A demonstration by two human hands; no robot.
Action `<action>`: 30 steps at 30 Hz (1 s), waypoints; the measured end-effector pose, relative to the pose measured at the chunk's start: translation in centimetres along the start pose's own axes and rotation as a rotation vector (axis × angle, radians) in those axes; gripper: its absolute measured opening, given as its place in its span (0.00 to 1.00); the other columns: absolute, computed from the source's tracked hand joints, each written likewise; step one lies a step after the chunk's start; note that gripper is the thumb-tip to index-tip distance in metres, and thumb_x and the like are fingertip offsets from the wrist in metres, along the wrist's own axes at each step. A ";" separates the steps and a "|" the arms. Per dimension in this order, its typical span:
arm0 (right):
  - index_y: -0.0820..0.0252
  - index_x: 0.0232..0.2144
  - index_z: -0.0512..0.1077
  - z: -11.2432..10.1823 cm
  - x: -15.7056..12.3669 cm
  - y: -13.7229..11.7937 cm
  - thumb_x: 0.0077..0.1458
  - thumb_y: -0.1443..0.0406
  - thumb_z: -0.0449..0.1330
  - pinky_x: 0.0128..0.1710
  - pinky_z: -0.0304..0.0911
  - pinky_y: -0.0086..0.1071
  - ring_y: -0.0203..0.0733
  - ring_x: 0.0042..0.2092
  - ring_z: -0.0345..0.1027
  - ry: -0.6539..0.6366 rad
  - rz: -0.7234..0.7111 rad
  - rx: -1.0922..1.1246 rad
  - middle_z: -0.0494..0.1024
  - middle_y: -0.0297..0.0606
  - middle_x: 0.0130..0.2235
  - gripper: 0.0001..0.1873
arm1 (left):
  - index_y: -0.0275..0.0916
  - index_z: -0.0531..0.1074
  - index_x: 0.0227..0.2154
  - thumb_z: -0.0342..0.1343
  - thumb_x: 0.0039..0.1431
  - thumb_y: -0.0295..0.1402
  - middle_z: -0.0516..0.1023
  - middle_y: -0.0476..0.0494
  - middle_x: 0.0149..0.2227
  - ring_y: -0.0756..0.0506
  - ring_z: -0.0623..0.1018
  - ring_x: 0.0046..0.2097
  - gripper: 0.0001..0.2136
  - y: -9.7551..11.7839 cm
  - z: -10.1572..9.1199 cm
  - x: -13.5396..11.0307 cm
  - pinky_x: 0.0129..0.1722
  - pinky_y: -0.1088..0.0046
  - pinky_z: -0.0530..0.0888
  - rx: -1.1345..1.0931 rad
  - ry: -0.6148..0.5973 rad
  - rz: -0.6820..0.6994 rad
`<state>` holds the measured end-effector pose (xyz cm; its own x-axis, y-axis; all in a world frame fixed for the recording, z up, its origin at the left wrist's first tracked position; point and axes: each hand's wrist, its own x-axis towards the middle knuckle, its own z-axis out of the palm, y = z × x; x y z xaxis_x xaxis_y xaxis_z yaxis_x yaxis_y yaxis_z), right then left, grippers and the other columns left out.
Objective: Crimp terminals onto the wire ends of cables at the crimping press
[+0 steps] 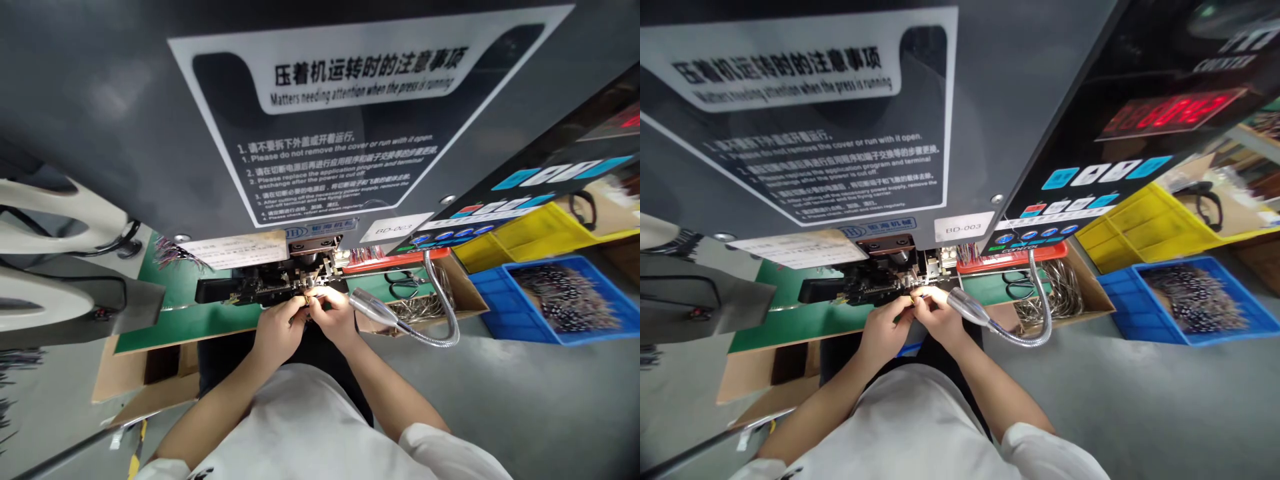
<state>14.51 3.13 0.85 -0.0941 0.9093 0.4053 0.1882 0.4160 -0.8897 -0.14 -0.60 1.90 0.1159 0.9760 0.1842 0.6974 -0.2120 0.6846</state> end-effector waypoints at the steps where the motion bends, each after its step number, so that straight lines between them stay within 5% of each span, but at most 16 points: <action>1: 0.59 0.33 0.77 0.0 0.0 0.1 0.56 0.68 0.58 0.24 0.69 0.28 0.35 0.24 0.71 0.004 0.005 -0.003 0.80 0.36 0.29 0.07 | 0.44 0.75 0.41 0.54 0.65 0.29 0.84 0.49 0.37 0.47 0.82 0.38 0.07 0.1 0.0 0.0 0.37 0.76 0.70 -0.006 0.004 -0.005; 15: 0.59 0.35 0.74 0.3 -0.6 0.2 0.56 0.65 0.61 0.22 0.61 0.28 0.33 0.20 0.60 0.014 0.067 -0.007 0.65 0.26 0.20 0.05 | 0.44 0.75 0.41 0.53 0.66 0.31 0.84 0.48 0.42 0.45 0.83 0.43 0.07 -0.1 0.0 -0.1 0.41 0.75 0.72 -0.029 0.009 -0.038; 23: 0.59 0.31 0.73 0.0 -0.5 -0.1 0.56 0.66 0.60 0.23 0.61 0.28 0.33 0.22 0.61 -0.025 0.070 -0.020 0.67 0.28 0.20 0.03 | 0.43 0.75 0.40 0.53 0.65 0.30 0.84 0.47 0.38 0.46 0.82 0.39 0.06 0.0 -0.1 0.0 0.38 0.75 0.71 -0.030 -0.019 -0.063; 30: 0.59 0.31 0.71 0.5 -0.8 -0.1 0.53 0.62 0.61 0.21 0.57 0.28 0.32 0.20 0.54 0.026 0.289 0.079 0.59 0.24 0.19 0.06 | 0.43 0.75 0.40 0.54 0.66 0.32 0.83 0.48 0.38 0.48 0.81 0.37 0.06 0.1 -0.1 0.1 0.36 0.78 0.70 -0.141 -0.053 -0.107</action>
<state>14.12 2.41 0.51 -0.0226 0.9903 0.1373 0.1272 0.1391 -0.9821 -0.13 -0.51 2.04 0.0862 0.9938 0.0696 0.6022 -0.1077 0.7911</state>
